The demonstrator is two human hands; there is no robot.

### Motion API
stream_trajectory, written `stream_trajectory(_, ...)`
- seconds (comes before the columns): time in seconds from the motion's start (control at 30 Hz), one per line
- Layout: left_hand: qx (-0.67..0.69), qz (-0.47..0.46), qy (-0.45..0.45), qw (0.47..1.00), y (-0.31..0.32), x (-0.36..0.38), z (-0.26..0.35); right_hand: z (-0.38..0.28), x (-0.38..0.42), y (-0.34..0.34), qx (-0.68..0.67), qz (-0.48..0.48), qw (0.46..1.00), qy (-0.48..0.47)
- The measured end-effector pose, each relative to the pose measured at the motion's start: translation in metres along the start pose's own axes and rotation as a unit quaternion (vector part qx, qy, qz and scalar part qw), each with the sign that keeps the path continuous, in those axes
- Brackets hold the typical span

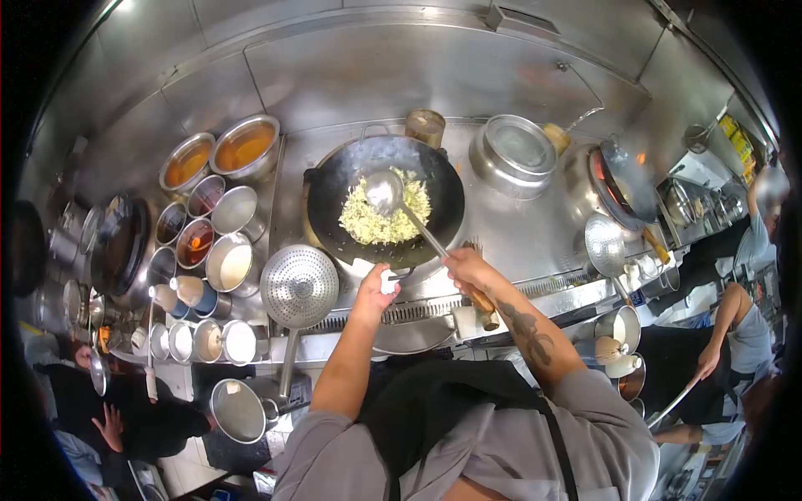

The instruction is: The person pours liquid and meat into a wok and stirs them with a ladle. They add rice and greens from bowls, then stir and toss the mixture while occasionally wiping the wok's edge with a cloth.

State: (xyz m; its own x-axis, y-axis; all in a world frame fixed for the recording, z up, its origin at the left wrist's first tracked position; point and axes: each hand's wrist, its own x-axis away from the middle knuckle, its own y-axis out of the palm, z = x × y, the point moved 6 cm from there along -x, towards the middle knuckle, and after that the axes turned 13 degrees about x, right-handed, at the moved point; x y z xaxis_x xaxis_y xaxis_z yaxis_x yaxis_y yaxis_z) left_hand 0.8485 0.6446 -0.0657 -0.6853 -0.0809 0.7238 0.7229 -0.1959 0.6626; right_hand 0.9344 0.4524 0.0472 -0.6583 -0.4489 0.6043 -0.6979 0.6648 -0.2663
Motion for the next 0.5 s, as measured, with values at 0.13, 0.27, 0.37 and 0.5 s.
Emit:
stream_trajectory(0.13, 0.009, -0.016, -0.007, 1.0, 0.002, 0.008, -0.001, -0.01, 0.027, -0.001, 0.051, -0.03, 0.997, -0.048)
stream_trajectory(0.27, 0.02, -0.026, -0.016, 0.999, -0.013, -0.009, -0.001, -0.001, 0.01, -0.031, 0.179, 0.029, 0.978, -0.108)
stream_trajectory(0.37, 0.033, -0.034, -0.004, 0.999, -0.009, -0.009, 0.0, -0.032, 0.008, -0.046, 0.332, 0.182, 0.911, -0.164)
stream_trajectory(0.5, 0.023, -0.03, -0.007, 0.999, -0.008, -0.014, 0.001, -0.026, -0.047, -0.035, 0.353, 0.234, 0.892, -0.159)
